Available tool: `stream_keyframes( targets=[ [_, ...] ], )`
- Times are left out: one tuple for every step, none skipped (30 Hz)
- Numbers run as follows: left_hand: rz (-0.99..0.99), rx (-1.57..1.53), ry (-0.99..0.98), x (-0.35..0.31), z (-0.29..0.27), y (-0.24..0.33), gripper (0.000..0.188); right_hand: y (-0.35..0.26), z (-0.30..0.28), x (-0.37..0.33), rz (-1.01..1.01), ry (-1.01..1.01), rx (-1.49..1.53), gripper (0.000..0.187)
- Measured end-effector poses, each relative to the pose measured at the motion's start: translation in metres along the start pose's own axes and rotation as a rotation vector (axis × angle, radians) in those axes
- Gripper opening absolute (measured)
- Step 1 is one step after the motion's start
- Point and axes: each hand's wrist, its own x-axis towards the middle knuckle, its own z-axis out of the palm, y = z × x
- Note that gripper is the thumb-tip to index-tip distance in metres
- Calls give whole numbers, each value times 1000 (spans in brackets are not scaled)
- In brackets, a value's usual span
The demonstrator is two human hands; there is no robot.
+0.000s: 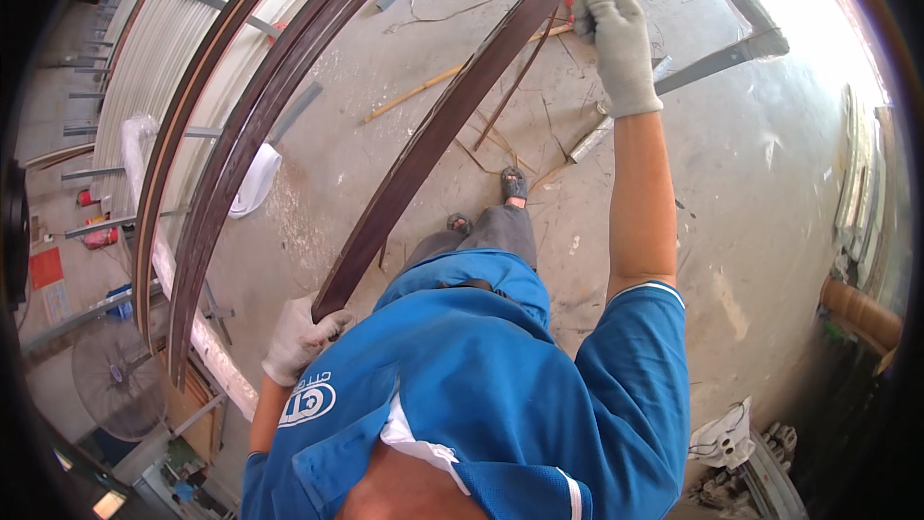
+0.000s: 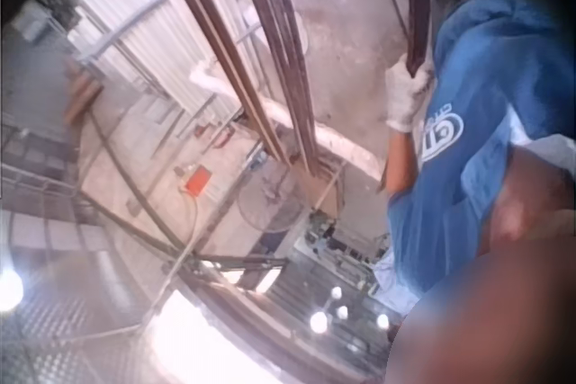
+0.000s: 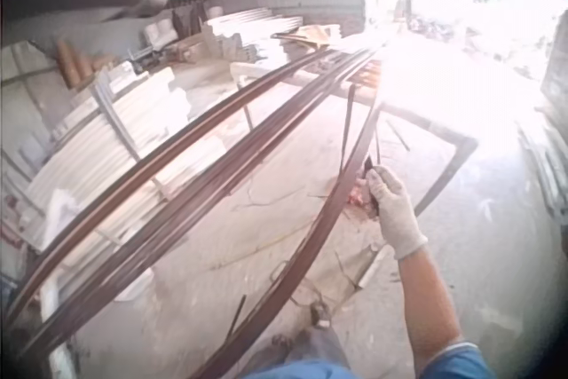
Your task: The person holds a long, curved metal strip and uses a small scraper to remove material from its surface. The person repeatedly scrapes along the length of the strip, rotating it to access different sides.
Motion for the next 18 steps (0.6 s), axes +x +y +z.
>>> stream_keyframes(
  targets=[
    [-1,-7,-12,-1,1,2,27,2,-3,-4,0,-54,-44,21],
    [-4,-13,-26,-1,1,2,25,2,-3,-10,23,-85,-65,21],
    [0,-9,-34,-2,2,2,24,3,0,-16,56,-90,-100,21],
    [1,-23,-30,-1,3,1,23,2,3,-21,75,-115,-126,21],
    [5,-29,-19,-1,4,-2,23,2,7,-27,122,-105,-88,21],
    [10,-22,-2,-1,6,-5,23,2,11,-31,98,-123,-105,20],
    [-7,-48,15,0,7,-8,24,3,16,-37,76,-145,-120,19],
    [-22,-60,38,1,8,-12,25,4,20,-40,95,-133,-149,17],
    [-37,-71,64,2,9,-16,26,7,25,-46,41,-135,-98,20],
    [-23,-44,93,2,9,-19,27,9,29,-53,37,-150,-112,23],
    [-8,-17,120,2,9,-21,28,11,34,-61,34,-164,-127,27],
    [-23,13,142,3,8,-23,28,12,39,-73,-38,-220,-108,31],
    [0,20,137,2,7,-23,29,13,49,-83,-194,-222,-259,37],
    [-8,30,130,1,5,-24,30,11,58,-94,-380,-285,-394,43],
    [-21,41,122,0,3,-23,31,9,66,-107,-533,-349,-567,49],
    [-19,57,125,-1,3,-22,31,4,72,-120,-639,-438,-777,53],
    [-20,74,127,-3,2,-21,31,-2,83,-134,-621,-547,-863,51],
    [-20,90,129,-4,2,-20,31,-8,88,-139,-617,-698,-925,50]
  ],
)
